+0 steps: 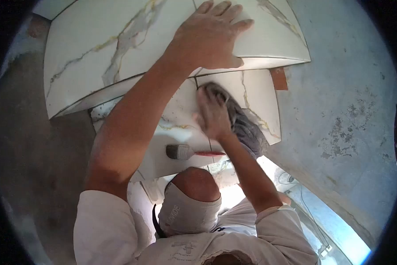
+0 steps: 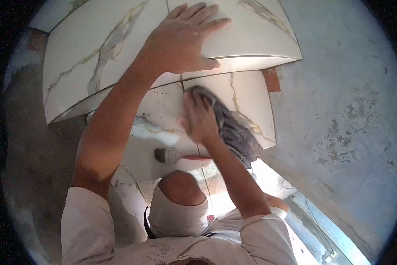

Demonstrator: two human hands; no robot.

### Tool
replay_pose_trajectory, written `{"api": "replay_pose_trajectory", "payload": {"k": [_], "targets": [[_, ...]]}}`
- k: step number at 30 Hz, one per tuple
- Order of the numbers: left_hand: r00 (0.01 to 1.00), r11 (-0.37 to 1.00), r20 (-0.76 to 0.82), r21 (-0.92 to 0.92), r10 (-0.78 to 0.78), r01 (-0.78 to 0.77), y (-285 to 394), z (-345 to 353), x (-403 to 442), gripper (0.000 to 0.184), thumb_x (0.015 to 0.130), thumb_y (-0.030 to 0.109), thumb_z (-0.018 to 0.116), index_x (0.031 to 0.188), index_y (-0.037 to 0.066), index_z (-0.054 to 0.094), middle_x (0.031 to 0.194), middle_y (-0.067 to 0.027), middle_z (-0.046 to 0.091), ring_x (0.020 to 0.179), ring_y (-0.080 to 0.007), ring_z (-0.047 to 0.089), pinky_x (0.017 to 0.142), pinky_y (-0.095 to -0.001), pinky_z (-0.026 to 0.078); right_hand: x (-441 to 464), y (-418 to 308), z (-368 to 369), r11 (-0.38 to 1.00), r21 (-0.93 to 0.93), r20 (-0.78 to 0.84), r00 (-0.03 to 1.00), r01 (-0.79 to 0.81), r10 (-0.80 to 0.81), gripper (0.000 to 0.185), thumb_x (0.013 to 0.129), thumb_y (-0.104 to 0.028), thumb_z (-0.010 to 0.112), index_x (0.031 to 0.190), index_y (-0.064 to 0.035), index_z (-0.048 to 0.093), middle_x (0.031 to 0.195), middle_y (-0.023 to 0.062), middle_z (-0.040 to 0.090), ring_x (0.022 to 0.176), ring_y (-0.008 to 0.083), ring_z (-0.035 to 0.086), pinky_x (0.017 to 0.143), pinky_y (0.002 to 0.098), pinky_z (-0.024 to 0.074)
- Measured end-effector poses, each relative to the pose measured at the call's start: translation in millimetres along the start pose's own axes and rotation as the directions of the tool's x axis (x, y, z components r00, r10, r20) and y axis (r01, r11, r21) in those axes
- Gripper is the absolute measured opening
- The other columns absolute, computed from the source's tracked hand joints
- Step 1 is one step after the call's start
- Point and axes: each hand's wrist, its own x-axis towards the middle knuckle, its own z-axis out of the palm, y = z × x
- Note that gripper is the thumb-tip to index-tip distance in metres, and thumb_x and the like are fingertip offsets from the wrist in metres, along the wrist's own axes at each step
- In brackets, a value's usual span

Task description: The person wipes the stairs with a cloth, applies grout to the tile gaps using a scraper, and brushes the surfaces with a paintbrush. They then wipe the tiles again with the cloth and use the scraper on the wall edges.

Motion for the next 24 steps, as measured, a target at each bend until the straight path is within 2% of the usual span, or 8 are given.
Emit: {"api": "replay_pose_trajectory", "payload": {"k": [2, 5, 9, 11, 15, 18, 21, 24], "targets": [[0.962, 0.991, 0.272, -0.131, 0.026, 0.01, 2, -29, 1, 0.089, 0.08, 0.051, 0.067, 0.147, 0.002, 0.033, 0.152, -0.027, 0.029, 0.144, -0.0375, 0.027, 0.12, -0.0483, 0.017, -34, -26, -1, 0.995, 0.098, 0.13, 0.991, 0.005, -0.018, 0.079, 0.094, -0.044, 0.048, 0.153, -0.0006, 0.02, 0.146, 0.022, 0.042, 0.138, 0.0399, 0.035, 0.114, 0.0553, 0.0188], [0.965, 0.984, 0.261, -0.177, 0.029, 0.018, 0, -31, -2, 0.081, 0.081, 0.043, 0.065, 0.145, 0.002, 0.037, 0.152, -0.0275, 0.031, 0.143, -0.0388, 0.029, 0.12, -0.0477, 0.019, -55, -36, 2, 0.972, 0.223, 0.066, 0.996, -0.068, 0.054, 0.079, 0.094, -0.045, 0.048, 0.152, 0.0, 0.02, 0.143, 0.0236, 0.045, 0.137, 0.0425, 0.035, 0.114, 0.0548, 0.0187], [0.961, 0.982, 0.277, -0.184, 0.0, 0.053, -1, -25, 0, 0.08, 0.08, 0.042, 0.066, 0.144, 0.002, 0.039, 0.151, -0.0275, 0.032, 0.143, -0.039, 0.029, 0.119, -0.0478, 0.019, 35, -29, -5, 0.977, 0.055, 0.077, 0.977, -0.204, 0.2, 0.084, 0.094, -0.048, 0.048, 0.153, 0.0011, 0.014, 0.143, 0.0251, 0.044, 0.136, 0.0419, 0.036, 0.112, 0.054, 0.0221], [0.952, 0.983, 0.305, -0.173, -0.002, 0.058, -1, -28, 2, 0.079, 0.08, 0.042, 0.066, 0.143, 0.003, 0.041, 0.151, -0.026, 0.033, 0.143, -0.0373, 0.029, 0.12, -0.0468, 0.02, 25, -28, -1, 0.987, 0.025, 0.05, 0.986, -0.158, 0.157, 0.086, 0.095, -0.051, 0.047, 0.153, 0.0004, 0.012, 0.146, 0.0239, 0.042, 0.137, 0.0404, 0.035, 0.112, 0.0545, 0.0229], [0.977, 0.987, 0.213, -0.156, -0.003, 0.037, 5, -34, -8, 0.079, 0.08, 0.042, 0.066, 0.144, 0.004, 0.041, 0.151, -0.0237, 0.034, 0.143, -0.0348, 0.03, 0.12, -0.0453, 0.02, -47, -24, -6, 0.998, -0.059, 0.154, 0.987, -0.032, 0.04, 0.089, 0.092, -0.052, 0.05, 0.154, -0.001, 0.012, 0.147, 0.02, 0.043, 0.136, 0.0389, 0.038, 0.11, 0.0554, 0.0243], [0.966, 0.983, 0.256, -0.169, -0.026, 0.071, 9, -39, -5, 0.08, 0.079, 0.043, 0.067, 0.145, 0.005, 0.04, 0.152, -0.0217, 0.034, 0.143, -0.0329, 0.031, 0.12, -0.0439, 0.02, -5, -43, -25, 0.967, -0.068, 0.341, 0.905, -0.245, 0.253, 0.088, 0.091, -0.052, 0.051, 0.154, -0.0024, 0.014, 0.145, 0.0193, 0.046, 0.135, 0.0364, 0.04, 0.109, 0.0542, 0.027], [0.971, 0.993, 0.236, -0.107, -0.026, 0.053, 8, -31, -2, 0.082, 0.079, 0.044, 0.068, 0.145, 0.006, 0.04, 0.152, -0.0215, 0.034, 0.144, -0.033, 0.029, 0.12, -0.0438, 0.02, 28, -39, -3, 0.973, -0.089, 0.05, 0.975, -0.212, 0.217, 0.086, 0.091, -0.051, 0.051, 0.153, -0.002, 0.016, 0.145, 0.0184, 0.046, 0.135, 0.0358, 0.04, 0.111, 0.0547, 0.0256], [0.944, 0.986, 0.324, -0.127, -0.065, 0.112, 7, -31, 0, 0.082, 0.078, 0.043, 0.068, 0.146, 0.006, 0.04, 0.153, -0.0217, 0.033, 0.144, -0.0331, 0.028, 0.12, -0.0441, 0.02, -40, -30, -3, 0.999, -0.044, 0.074, 0.997, -0.031, 0.034, 0.085, 0.093, -0.052, 0.049, 0.153, -0.0022, 0.016, 0.148, 0.0172, 0.043, 0.134, 0.0372, 0.04, 0.11, 0.0578, 0.0252]]}}
